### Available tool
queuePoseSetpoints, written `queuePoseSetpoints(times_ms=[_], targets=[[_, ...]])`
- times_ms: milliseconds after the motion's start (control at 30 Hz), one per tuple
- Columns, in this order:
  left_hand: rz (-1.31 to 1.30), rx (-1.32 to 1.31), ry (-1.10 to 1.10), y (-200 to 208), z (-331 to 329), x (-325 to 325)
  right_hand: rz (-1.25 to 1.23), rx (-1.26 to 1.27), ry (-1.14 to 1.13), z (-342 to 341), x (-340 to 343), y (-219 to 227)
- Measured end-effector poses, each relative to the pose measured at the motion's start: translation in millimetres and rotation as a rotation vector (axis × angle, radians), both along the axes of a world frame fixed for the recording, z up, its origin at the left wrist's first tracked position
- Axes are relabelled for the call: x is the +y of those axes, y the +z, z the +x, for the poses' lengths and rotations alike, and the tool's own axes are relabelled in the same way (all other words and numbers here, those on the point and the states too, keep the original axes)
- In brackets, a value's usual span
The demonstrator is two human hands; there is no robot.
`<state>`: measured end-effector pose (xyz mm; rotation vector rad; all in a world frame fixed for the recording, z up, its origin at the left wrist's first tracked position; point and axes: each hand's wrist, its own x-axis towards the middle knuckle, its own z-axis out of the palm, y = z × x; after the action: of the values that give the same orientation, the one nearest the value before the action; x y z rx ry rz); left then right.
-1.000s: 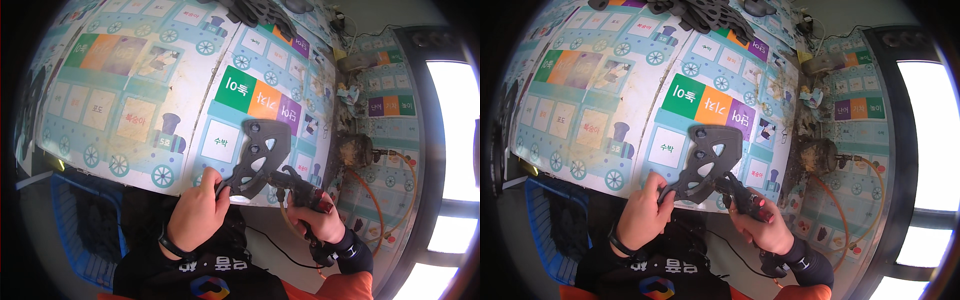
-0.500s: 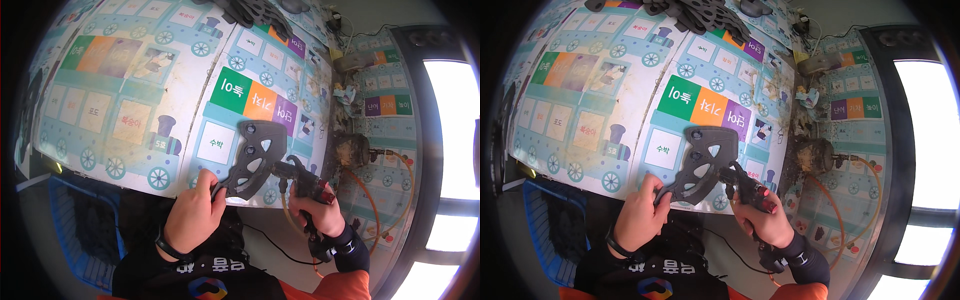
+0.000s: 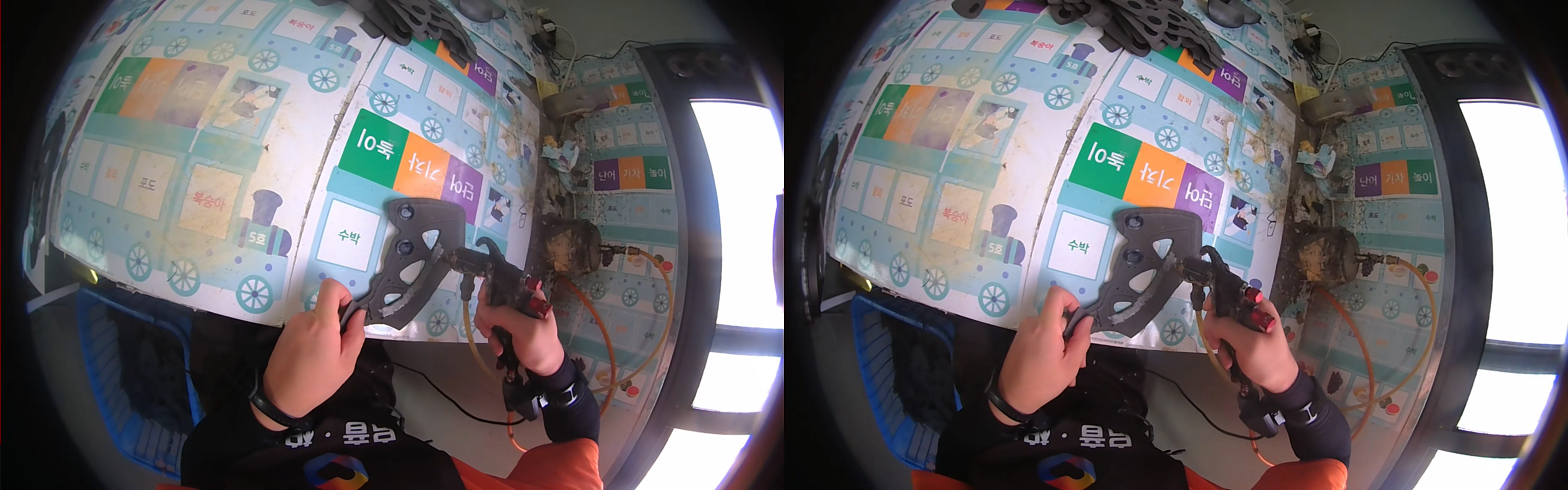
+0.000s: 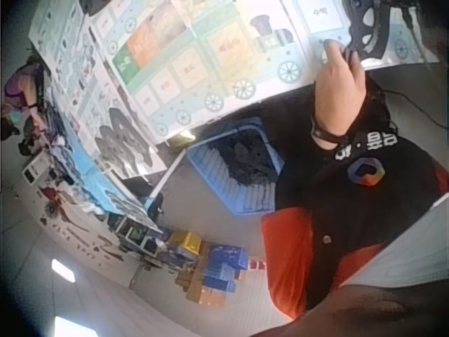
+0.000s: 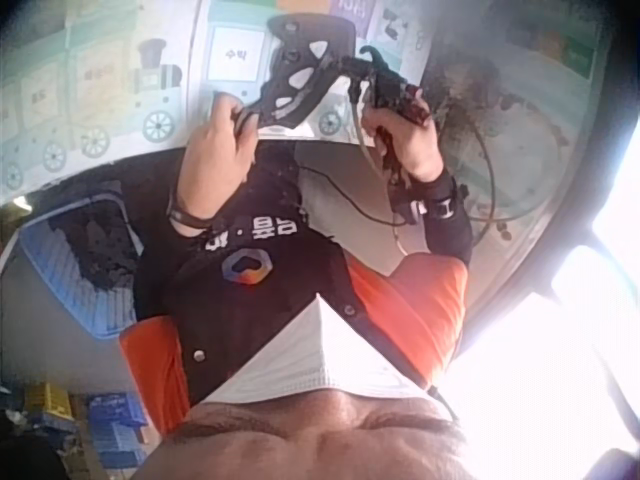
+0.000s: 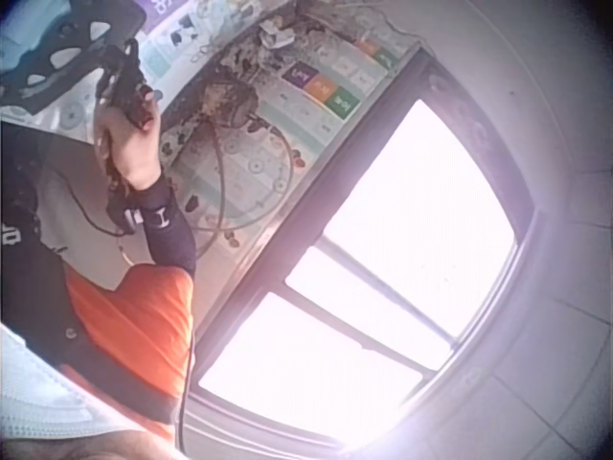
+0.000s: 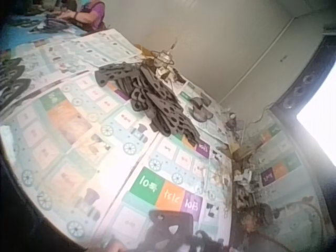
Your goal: Applying adhesive to the edges of gray shoe components using a specialized glue gun.
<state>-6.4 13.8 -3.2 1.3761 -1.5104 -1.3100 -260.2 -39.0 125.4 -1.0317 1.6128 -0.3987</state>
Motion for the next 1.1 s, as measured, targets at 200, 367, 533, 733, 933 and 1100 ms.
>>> queuePoseSetpoints(times_ms=[200,367,533,733,933,1100], targets=[[-0.002,-0.002,-0.004,0.6,0.8,-0.8,-0.072,0.007,0.039,-5.5,-3.4,-4.7],[-0.004,0.007,-0.008,-0.1,1.5,-0.9,-0.01,-0.031,0.0,-11.2,-9.6,-6.2],[-0.008,0.01,-0.014,-0.1,2.3,-1.1,-0.054,-0.047,-0.011,-11.1,-14.1,-9.5],[-0.013,0.009,-0.005,2.2,2.7,-1.5,-0.063,-0.024,0.022,-6.0,-20.6,-8.9],[-0.012,0.012,0.017,4.3,2.3,-2.1,-0.088,-0.017,-0.018,6.0,-20.8,-9.2],[-0.019,-0.006,0.02,6.1,3.1,-2.0,-0.029,-0.051,0.027,8.0,-25.2,-7.6]])
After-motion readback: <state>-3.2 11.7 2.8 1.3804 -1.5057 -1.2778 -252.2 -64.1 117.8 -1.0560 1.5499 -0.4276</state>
